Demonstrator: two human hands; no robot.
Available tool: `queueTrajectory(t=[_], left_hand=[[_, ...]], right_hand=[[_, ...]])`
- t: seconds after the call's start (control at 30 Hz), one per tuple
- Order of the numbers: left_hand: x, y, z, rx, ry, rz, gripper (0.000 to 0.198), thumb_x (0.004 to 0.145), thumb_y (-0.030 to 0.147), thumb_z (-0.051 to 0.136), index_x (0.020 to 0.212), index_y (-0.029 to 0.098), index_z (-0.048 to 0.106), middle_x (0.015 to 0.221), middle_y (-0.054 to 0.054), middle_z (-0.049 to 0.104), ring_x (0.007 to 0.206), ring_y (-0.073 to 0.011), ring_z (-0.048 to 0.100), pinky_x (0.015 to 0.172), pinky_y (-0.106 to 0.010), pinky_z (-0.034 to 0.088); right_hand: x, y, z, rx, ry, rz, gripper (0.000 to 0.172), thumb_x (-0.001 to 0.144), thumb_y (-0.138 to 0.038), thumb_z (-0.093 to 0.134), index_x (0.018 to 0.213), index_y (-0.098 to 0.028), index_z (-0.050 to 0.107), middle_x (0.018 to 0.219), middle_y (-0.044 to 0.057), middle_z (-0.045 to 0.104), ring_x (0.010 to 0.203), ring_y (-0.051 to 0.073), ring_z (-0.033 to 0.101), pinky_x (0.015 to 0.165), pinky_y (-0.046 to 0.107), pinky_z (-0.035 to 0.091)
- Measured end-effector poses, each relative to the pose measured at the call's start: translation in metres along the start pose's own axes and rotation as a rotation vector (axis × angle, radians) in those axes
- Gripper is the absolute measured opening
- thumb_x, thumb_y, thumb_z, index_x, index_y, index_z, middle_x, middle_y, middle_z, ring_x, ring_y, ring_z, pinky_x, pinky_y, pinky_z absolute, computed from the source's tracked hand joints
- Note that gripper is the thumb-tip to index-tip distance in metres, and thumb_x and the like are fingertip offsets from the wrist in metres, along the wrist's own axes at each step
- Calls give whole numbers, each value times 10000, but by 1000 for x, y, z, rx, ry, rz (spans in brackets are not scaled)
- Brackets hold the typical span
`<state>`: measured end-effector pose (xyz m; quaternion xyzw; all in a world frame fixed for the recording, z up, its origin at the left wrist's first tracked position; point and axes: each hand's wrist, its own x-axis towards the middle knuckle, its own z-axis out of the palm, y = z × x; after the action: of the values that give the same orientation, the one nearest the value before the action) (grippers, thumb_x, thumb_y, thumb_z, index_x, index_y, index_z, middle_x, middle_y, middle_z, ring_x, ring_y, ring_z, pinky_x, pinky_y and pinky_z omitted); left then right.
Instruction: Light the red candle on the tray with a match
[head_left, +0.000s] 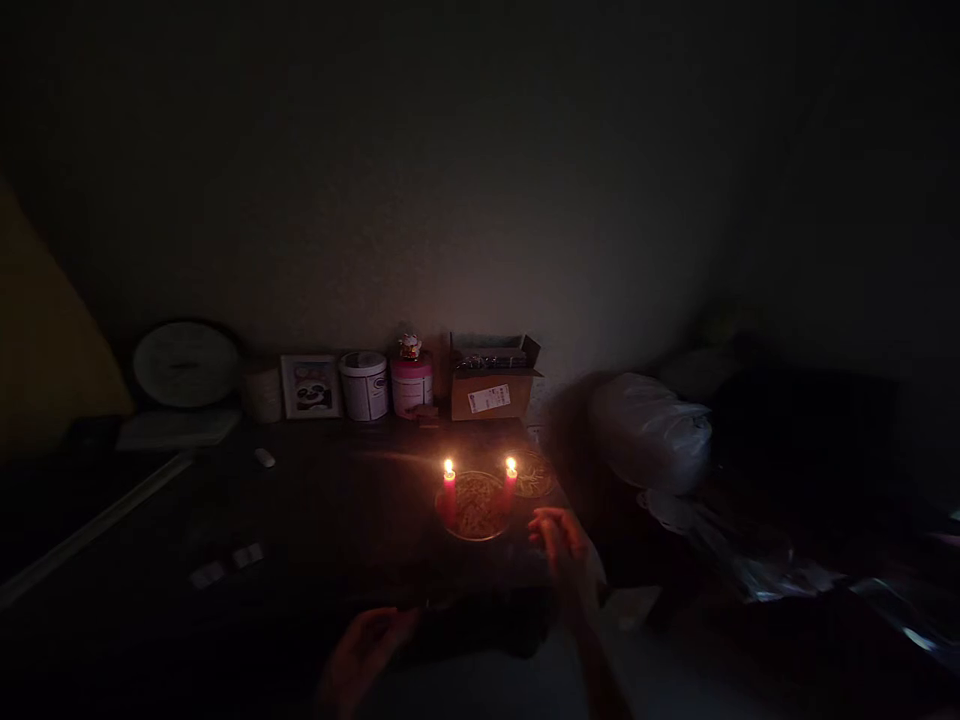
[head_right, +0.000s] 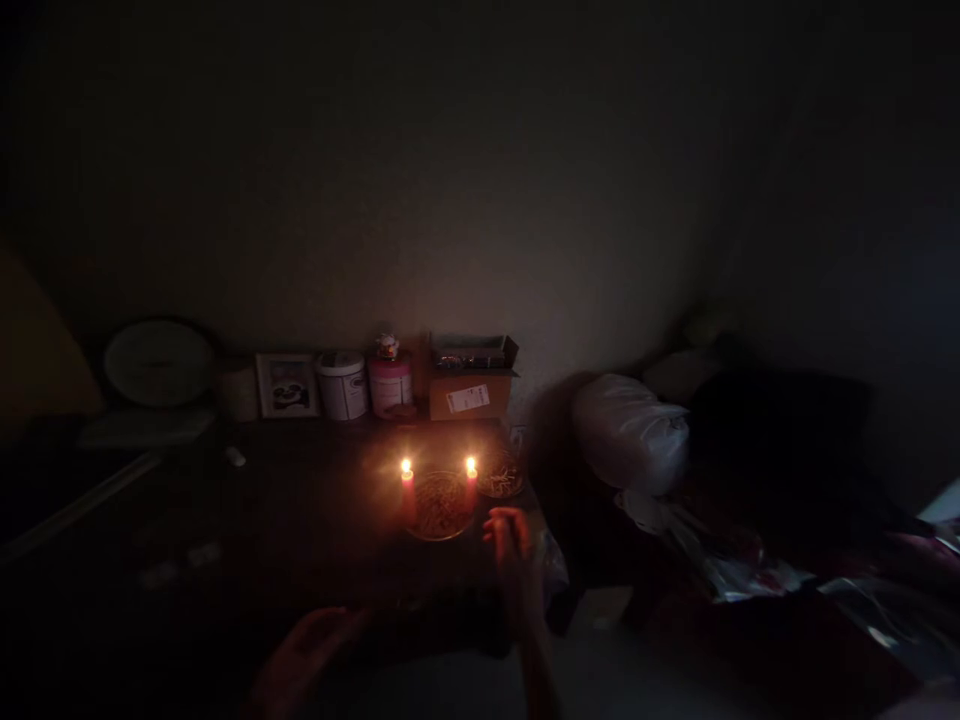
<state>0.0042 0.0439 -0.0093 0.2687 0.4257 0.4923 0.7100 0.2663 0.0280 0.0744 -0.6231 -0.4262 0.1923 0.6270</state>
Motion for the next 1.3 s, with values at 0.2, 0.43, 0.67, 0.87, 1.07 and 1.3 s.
queueTrajectory(t=[0.2, 0.43, 0.67, 0.87, 1.07, 1.3], left_hand=[[-16, -1, 12, 151, 36, 77, 433, 356, 383, 858, 710, 192, 695, 792, -61, 756, 862, -285, 674, 857, -380, 499], [-29, -11, 31, 214, 65, 159, 430, 409, 470, 826, 708, 199, 678, 725, -61, 744, 726, -264, 679, 623, -322, 514], [-36, -12, 29, 254, 15, 226, 387, 507, 446, 798, 773, 193, 678, 754, -75, 736, 709, -254, 669, 624, -309, 501], [-32, -14, 27, 323, 72, 260, 395, 499, 480, 788, 740, 190, 670, 727, -60, 721, 701, -250, 664, 620, -303, 510], [-29, -17, 23, 269, 49, 253, 398, 476, 451, 807, 748, 190, 679, 704, -59, 721, 692, -254, 662, 611, -314, 511], [-12, -10, 7, 233, -77, 62, 429, 366, 391, 859, 704, 185, 693, 724, -70, 732, 746, -286, 674, 674, -350, 530]], right_hand=[[-81, 4, 50, -86, -441, -145, 207, 867, -358, 516, 810, -190, 624, 737, 0, 632, 691, 132, 600, 621, 200, 459], [-98, 38, 63, -187, -566, -360, 118, 814, -279, 615, 905, -205, 603, 883, 20, 629, 814, 149, 596, 715, 222, 470], [-101, 37, 64, -205, -582, -370, 81, 794, -255, 630, 854, -206, 607, 842, 14, 625, 785, 157, 595, 688, 234, 474], [-103, 37, 66, -175, -611, -390, 163, 739, -204, 665, 886, -218, 597, 894, 17, 612, 811, 150, 589, 704, 228, 481], [-103, 37, 68, -230, -650, -351, 231, 696, -115, 660, 904, -196, 598, 924, 39, 616, 881, 173, 589, 750, 249, 483], [-104, 32, 67, -198, -651, -340, 230, 707, -93, 639, 909, -198, 604, 950, 43, 609, 893, 171, 593, 765, 250, 481]])
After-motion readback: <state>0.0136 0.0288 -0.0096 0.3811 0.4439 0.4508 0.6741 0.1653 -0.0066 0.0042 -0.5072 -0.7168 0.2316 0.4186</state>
